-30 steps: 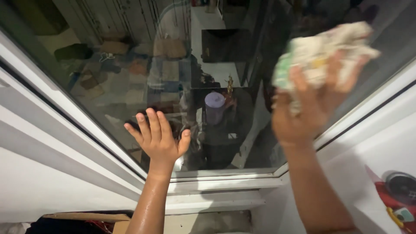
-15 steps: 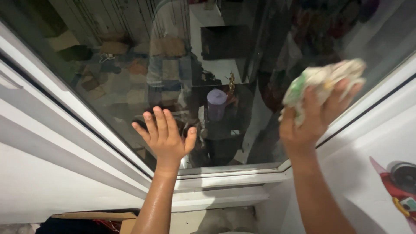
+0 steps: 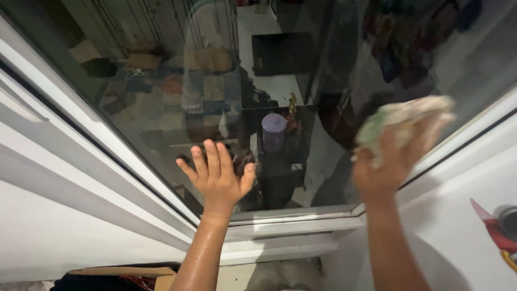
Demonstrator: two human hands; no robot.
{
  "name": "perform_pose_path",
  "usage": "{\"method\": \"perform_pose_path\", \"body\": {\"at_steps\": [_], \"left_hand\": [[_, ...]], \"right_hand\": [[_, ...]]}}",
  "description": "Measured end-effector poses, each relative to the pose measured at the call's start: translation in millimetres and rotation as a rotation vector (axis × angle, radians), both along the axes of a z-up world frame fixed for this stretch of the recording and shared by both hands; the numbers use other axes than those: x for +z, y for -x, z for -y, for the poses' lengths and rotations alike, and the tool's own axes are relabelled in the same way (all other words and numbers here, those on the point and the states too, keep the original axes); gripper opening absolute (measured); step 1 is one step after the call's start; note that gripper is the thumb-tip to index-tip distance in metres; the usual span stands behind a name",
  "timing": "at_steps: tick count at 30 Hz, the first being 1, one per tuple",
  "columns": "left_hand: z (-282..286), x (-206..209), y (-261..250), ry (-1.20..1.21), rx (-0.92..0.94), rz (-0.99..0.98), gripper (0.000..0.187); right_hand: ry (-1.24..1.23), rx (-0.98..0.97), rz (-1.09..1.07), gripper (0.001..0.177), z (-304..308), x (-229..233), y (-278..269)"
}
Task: Cleaning a glass window pane with a cloth.
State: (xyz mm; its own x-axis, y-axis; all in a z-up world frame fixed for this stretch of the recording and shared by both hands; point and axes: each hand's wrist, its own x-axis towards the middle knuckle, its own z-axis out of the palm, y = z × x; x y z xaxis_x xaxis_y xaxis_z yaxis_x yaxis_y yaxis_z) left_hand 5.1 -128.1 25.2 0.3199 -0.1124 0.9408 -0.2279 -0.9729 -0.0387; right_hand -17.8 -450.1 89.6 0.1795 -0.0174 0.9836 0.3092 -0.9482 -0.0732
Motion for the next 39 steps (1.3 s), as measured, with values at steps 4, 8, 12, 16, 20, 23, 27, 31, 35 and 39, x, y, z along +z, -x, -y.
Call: {"method": "perform_pose_path", "body": {"at_steps": [4, 8, 12, 16, 20, 23, 27, 31, 35, 39], "left_hand": [[-2.5, -0.9, 0.1, -0.01, 0.003, 0.004, 0.081], [-2.6, 0.3, 1.3, -0.016, -0.01, 0.008, 0.082], [-2.7, -2.1, 1.0, -0.014, -0.011, 0.0, 0.081], [-4.6, 0.1, -1.5, -0.025, -0.003, 0.01, 0.081], [-4.3, -5.0, -2.1, -0.028, 0.017, 0.001, 0.083], [-4.5, -6.0, -4.2, -0.027, 0.022, 0.006, 0.081], [-5.2, -4.6, -4.6, -0.023, 0.006, 0.028, 0.081], [-4.3, -4.7, -4.5, -0.032, 0.01, 0.024, 0.081], [-3.4, -4.7, -3.7, -0.031, 0.006, 0.011, 0.083], [-4.7, -6.1, -5.8, -0.031, 0.007, 0.006, 0.084]], "right_hand": [[-0.12, 0.084, -0.004, 0.078, 7.9, 53.3, 3.0], [-0.055, 0.144, -0.013, 0.079, -12.9, 75.7, -9.1], [0.05, 0.189, -0.017, 0.058, -41.9, 43.3, -1.1], [0.032, 0.115, 0.015, 0.023, -25.2, 22.3, -4.0], [-0.055, 0.073, 0.008, 0.056, 24.4, 37.2, -4.0], [-0.011, 0.155, 0.097, 0.06, 12.5, 87.5, -2.7], [-0.096, 0.178, 0.06, 0.071, 3.1, 72.1, -11.1], [0.001, 0.148, 0.062, 0.049, 6.3, 36.3, -19.1], [0.009, -0.063, 0.013, 0.088, 55.1, 0.0, -15.4], [-0.104, 0.083, 0.03, 0.036, 9.3, 72.9, 4.9]]}}
